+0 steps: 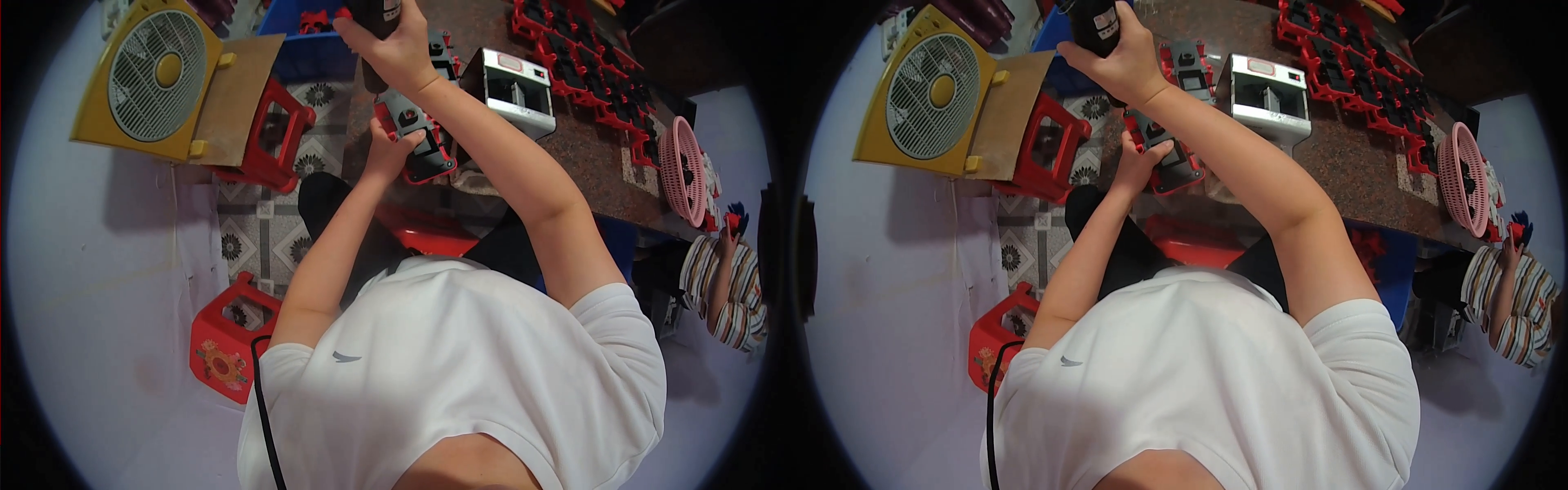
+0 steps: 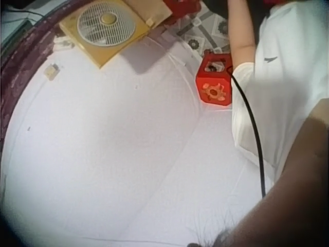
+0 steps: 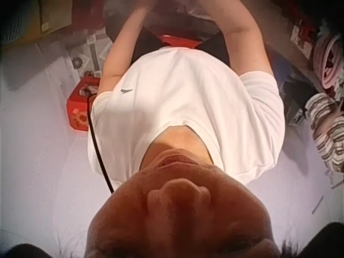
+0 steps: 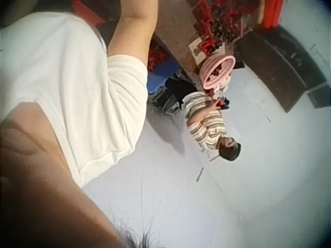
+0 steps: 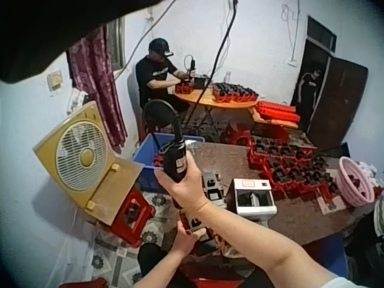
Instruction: The person assembles red and black plastic components into a plastic housing using a powered screwdriver to secure screws.
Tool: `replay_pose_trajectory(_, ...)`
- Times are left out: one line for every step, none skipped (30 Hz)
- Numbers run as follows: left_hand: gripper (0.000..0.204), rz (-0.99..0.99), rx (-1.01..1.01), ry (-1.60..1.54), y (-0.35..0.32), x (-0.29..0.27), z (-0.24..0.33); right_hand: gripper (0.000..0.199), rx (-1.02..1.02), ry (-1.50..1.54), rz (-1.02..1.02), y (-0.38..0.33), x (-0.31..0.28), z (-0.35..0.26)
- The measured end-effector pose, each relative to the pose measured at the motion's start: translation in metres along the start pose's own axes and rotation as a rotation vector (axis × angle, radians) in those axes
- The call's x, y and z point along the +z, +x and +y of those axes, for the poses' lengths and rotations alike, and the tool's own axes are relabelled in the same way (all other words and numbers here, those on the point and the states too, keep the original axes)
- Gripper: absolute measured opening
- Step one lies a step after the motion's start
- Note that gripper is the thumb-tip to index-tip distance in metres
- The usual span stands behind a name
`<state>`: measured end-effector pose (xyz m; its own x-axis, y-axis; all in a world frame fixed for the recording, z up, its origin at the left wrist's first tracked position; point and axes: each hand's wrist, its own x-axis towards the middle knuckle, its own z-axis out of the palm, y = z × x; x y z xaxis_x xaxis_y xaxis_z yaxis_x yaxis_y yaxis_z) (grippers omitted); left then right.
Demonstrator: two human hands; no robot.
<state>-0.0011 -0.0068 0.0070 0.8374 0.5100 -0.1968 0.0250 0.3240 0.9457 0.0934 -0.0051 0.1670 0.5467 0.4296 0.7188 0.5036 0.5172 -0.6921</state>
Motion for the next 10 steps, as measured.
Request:
replay_pose_trajectory(0.068, 0.020, 0.024, -0.005, 0.000, 0.000, -0.002, 0.029, -0.033, -0.020, -0.005, 0.003, -0.001, -0.010)
replay_pose_trajectory(0.068, 0.019, 0.043, -0.003, 0.001, -0.002, -0.004, 0.029, -0.052, -0.016, -0.008, 0.007, -0.003, -0.020)
replay_pose_trajectory(0.067, 0.002, 0.025, -0.023, 0.002, -0.005, -0.006, 0.028, -0.051, 0.085, 0.049, 0.011, -0.007, -0.030)
replay_pose_trajectory(0.066, -0.015, -0.004, -0.046, 0.000, -0.004, -0.008, 0.027, -0.039, 0.184, 0.106, 0.011, -0.013, -0.044)
replay_pose_trajectory(0.064, 0.007, 0.037, -0.048, 0.000, -0.005, -0.009, 0.024, 0.001, 0.021, 0.138, 0.014, -0.018, -0.062)
replay_pose_trajectory(0.064, 0.013, 0.042, -0.044, -0.001, -0.008, -0.013, 0.023, -0.016, 0.178, 0.180, 0.013, -0.019, -0.064)
replay_pose_trajectory(0.063, 0.006, 0.034, 0.001, 0.004, -0.007, -0.017, 0.023, -0.058, 0.113, 0.146, 0.012, -0.029, -0.067)
replay_pose_trajectory(0.063, 0.010, 0.025, 0.049, 0.003, -0.006, -0.010, 0.024, -0.096, 0.058, 0.110, 0.009, -0.041, -0.067)
replay_pose_trajectory(0.062, 0.038, 0.034, 0.032, -0.001, -0.002, -0.005, 0.026, -0.157, 0.023, 0.026, 0.005, -0.053, -0.060)
replay_pose_trajectory(0.062, 0.050, 0.028, 0.068, -0.005, 0.001, 0.000, 0.026, -0.165, 0.025, 0.027, 0.007, -0.054, -0.062)
